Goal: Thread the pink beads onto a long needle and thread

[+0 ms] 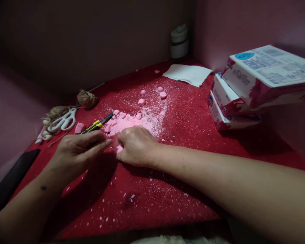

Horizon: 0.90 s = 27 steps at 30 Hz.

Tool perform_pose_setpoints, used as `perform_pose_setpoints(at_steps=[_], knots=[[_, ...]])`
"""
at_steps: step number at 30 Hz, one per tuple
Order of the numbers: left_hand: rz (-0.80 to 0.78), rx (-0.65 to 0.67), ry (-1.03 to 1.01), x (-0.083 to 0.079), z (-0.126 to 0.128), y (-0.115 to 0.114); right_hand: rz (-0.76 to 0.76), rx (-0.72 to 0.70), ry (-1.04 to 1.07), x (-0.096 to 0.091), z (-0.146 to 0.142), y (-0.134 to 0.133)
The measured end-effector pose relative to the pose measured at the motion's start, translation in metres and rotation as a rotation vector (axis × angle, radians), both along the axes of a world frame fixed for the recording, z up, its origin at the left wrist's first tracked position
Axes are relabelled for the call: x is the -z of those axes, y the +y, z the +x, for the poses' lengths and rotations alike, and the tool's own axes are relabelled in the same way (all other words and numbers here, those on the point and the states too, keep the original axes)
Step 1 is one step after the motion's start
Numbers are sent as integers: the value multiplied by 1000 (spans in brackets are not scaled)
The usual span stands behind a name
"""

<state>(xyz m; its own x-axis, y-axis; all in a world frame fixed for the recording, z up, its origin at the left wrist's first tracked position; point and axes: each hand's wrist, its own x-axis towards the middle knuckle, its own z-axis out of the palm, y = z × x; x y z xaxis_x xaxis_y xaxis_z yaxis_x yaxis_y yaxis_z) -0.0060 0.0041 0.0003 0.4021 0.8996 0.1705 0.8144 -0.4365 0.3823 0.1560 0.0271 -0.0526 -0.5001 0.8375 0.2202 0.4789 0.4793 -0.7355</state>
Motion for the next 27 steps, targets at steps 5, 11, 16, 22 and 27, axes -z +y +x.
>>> perform_pose_setpoints(at_steps=[5, 11, 16, 22, 27], knots=[[-48, 92, -64, -4, 13, -14, 13, -31, 1, 1, 1, 0], [67, 33, -72, 9, 6, 1, 7, -4, -12, 0, 0, -1], [-65, 45, 11, -1, -1, -6, -14, -19, 8, -1, 0, 0], [-35, 92, -104, 2, 13, -12, 3, -26, 5, 2, 0, 1], [27, 13, -25, 6, 2, 3, -9, 7, 3, 0, -1, -1]])
